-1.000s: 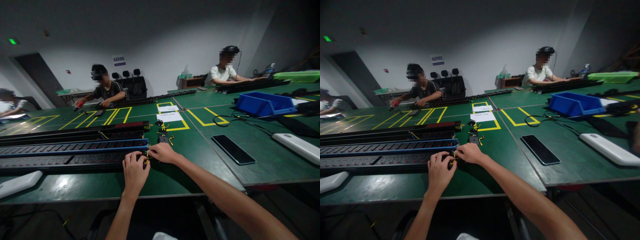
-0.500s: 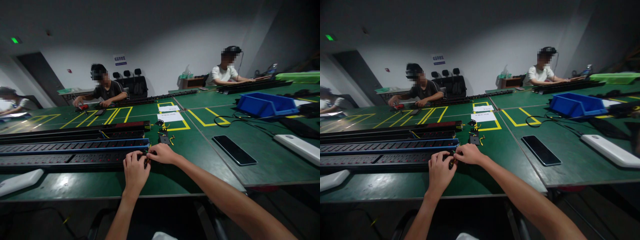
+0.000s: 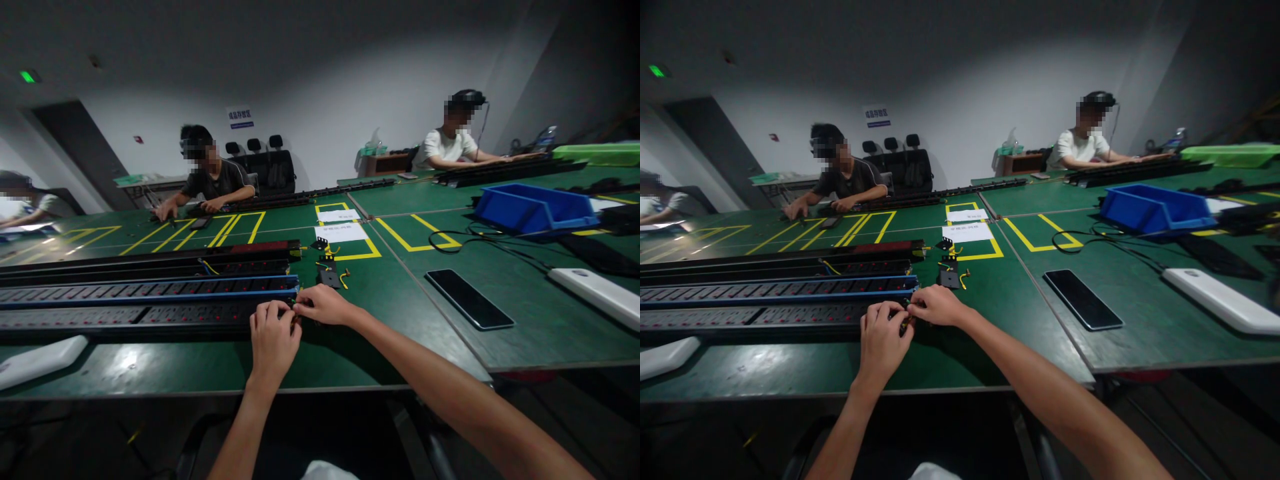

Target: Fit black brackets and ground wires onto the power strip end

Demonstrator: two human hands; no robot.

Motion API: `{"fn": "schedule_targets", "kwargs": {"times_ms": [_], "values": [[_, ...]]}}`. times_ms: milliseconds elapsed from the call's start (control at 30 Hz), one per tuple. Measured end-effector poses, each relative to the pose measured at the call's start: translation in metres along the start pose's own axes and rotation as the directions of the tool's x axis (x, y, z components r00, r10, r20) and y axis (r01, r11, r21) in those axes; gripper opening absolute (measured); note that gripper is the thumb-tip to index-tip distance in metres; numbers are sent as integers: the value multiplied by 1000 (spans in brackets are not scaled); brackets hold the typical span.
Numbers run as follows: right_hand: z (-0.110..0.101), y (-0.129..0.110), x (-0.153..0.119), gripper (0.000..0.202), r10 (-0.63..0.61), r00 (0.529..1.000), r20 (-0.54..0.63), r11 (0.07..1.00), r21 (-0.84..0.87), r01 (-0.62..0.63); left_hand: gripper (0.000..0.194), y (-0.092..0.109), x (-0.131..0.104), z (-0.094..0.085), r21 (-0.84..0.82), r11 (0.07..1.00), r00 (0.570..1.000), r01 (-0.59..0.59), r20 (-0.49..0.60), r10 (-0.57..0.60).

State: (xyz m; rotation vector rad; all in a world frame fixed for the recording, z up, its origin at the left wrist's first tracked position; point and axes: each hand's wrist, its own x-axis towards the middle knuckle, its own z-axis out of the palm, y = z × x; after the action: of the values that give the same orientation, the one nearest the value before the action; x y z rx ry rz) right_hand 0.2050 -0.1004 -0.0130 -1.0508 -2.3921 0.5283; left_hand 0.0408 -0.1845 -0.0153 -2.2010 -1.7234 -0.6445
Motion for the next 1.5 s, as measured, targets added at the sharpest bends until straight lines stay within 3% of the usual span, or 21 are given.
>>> {"fn": "schedule_targets", "kwargs": {"times_ms": [233, 533, 900, 1100, 1500], "values": [[3, 4, 3, 21, 0, 997, -75, 993, 116, 9, 11, 2, -1, 1, -13, 998, 996, 55, -65, -56], [13, 7, 6, 18, 5, 993, -118, 964, 265, 27, 9, 3, 0, 2, -21, 998, 996, 64, -62, -65], [-11, 14, 4, 28, -47, 997, 68, 974, 225, 30, 9, 5, 0, -1, -2, 997, 994, 80, -71, -80], [-15, 18, 0, 22, -33, 993, 115, 979, 202, 9, 11, 6, -1, -1, 19, 997, 996, 70, -60, -69], [1, 8, 0, 16, -4, 997, -78, 960, 280, 26, 9, 7, -2, -2, 18, 996, 995, 88, -45, -87]]}}
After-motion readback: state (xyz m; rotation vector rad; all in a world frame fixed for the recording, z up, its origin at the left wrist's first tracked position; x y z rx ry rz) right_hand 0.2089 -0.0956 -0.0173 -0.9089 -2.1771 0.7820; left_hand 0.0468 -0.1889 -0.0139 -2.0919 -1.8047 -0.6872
